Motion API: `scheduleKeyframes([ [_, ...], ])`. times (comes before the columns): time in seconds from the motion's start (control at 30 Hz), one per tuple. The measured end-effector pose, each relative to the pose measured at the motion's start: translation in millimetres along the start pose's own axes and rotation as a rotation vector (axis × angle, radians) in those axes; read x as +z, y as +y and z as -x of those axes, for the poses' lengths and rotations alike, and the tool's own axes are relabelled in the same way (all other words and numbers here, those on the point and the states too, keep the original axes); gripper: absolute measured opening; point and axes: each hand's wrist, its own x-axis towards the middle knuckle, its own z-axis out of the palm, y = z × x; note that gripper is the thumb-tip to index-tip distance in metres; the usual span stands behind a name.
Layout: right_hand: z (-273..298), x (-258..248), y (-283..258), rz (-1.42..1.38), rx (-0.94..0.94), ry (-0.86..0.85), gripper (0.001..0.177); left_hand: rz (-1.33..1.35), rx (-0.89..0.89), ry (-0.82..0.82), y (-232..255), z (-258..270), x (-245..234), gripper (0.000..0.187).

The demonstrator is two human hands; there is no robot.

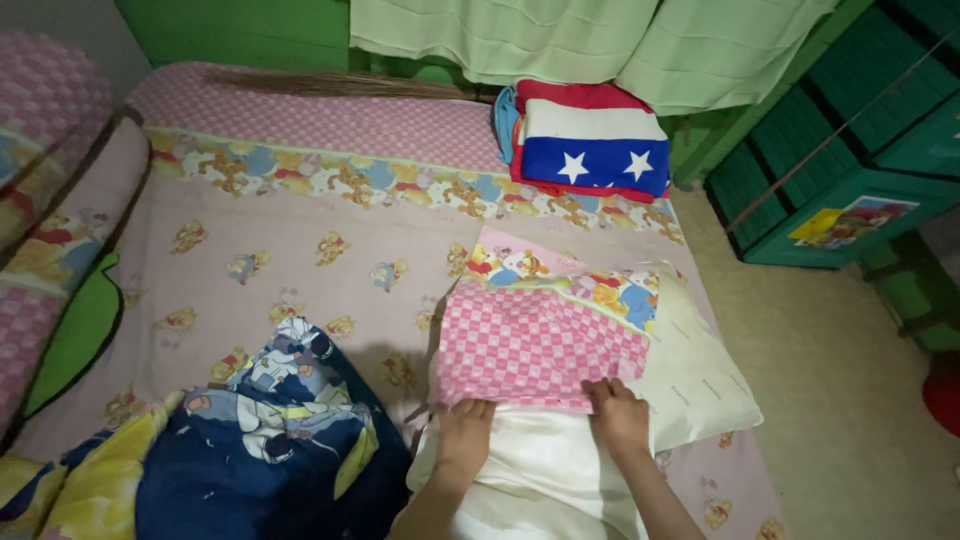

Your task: The person sits on a bed and places a white pillow into a pink and white checkered pillowcase. They fold the case over the pillow, tuck the edges, and smooth the surface to complete the task.

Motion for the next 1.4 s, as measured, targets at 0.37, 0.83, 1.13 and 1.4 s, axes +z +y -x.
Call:
scheduleKeyframes([
  [0.37, 12.7, 7.4, 26.4, -0.465, 0.933, -0.347, 0.069, -0.031, -0.085, -0.256, 10.9, 12.2, -10.3, 0.066],
  [0.83, 35.8, 39.0, 71.7, -0.715, 0.870, -0.377, 0.058, 0.631, -0.244, 0.295, -110.8, 49.9, 118.8, 0.050],
  [1.13, 24.7, -14.8, 50.8, -1.295, 1.013, -0.454, 0.053, 0.690, -0.593, -0.301, -131.3, 75.9, 149.4, 0.033],
  [1.4, 10.4, 53.9, 55.6, -1.480, 0.934, -0.364, 0.068, 0.724, -0.819, -0.745, -137.9, 144.8, 118.3, 0.046],
])
